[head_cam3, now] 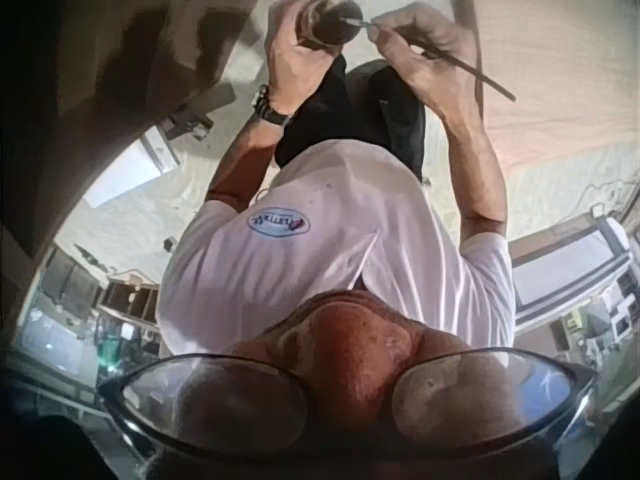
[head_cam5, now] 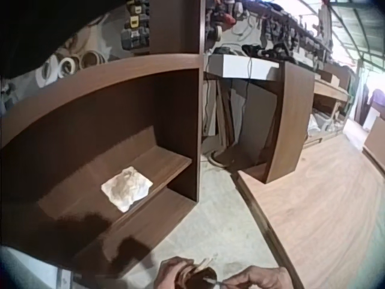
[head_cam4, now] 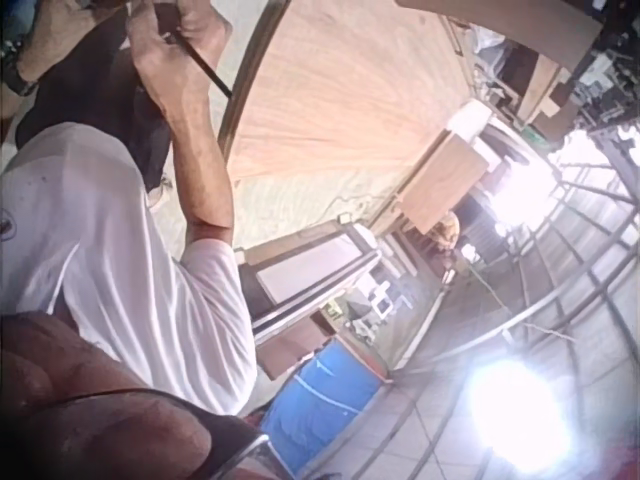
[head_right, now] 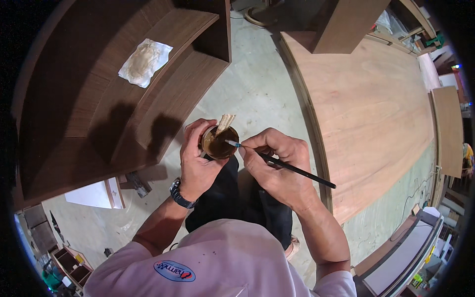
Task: The person cleans a wood cabinet with a cloth, then applies a finish using a small brush, dipping it into a container and wiping the excess off the edges of the cabinet.
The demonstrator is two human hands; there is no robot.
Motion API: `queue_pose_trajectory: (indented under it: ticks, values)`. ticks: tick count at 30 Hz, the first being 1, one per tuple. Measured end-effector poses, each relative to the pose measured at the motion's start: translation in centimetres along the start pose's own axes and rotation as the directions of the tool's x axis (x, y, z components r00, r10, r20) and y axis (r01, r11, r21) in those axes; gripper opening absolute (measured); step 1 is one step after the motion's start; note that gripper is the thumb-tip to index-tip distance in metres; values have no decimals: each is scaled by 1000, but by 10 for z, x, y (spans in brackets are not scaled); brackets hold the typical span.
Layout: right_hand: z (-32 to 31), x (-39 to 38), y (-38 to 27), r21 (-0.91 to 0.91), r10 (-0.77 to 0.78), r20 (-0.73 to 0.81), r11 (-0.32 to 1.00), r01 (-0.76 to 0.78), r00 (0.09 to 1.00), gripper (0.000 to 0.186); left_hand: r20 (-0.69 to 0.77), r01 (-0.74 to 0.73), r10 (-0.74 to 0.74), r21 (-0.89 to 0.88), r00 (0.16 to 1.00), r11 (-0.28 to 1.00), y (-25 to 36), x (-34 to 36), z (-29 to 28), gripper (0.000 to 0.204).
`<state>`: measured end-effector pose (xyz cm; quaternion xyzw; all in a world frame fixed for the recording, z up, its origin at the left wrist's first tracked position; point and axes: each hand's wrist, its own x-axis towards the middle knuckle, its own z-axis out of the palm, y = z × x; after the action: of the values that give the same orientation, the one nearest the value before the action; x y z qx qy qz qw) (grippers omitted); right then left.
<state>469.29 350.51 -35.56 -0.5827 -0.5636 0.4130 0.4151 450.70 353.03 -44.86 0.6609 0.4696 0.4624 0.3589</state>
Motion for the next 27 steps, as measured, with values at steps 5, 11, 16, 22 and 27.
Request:
queue_pose_trajectory:
  ticks: [5,11,16,22,27]
  values:
    - [7,29,21,53,10,-73,999,-6,997,7,45,37,-37,-2,998,999,-17,30,4,74]
    - [16,50,46,89,1,-138,996,11,990,8,31,63,-62,-29,998,998,-45,49,15,74]
    - [21,59,82,262,29,-237,964,35,971,13,7,116,-116,44,993,992,-100,62,34,64]
    - [25,47,141,454,154,-316,891,7,936,19,-182,370,-365,-10,913,929,-219,101,51,46]
    - [36,23,192,481,270,-343,873,-79,900,29,-333,340,-326,-18,885,940,-351,149,44,48]
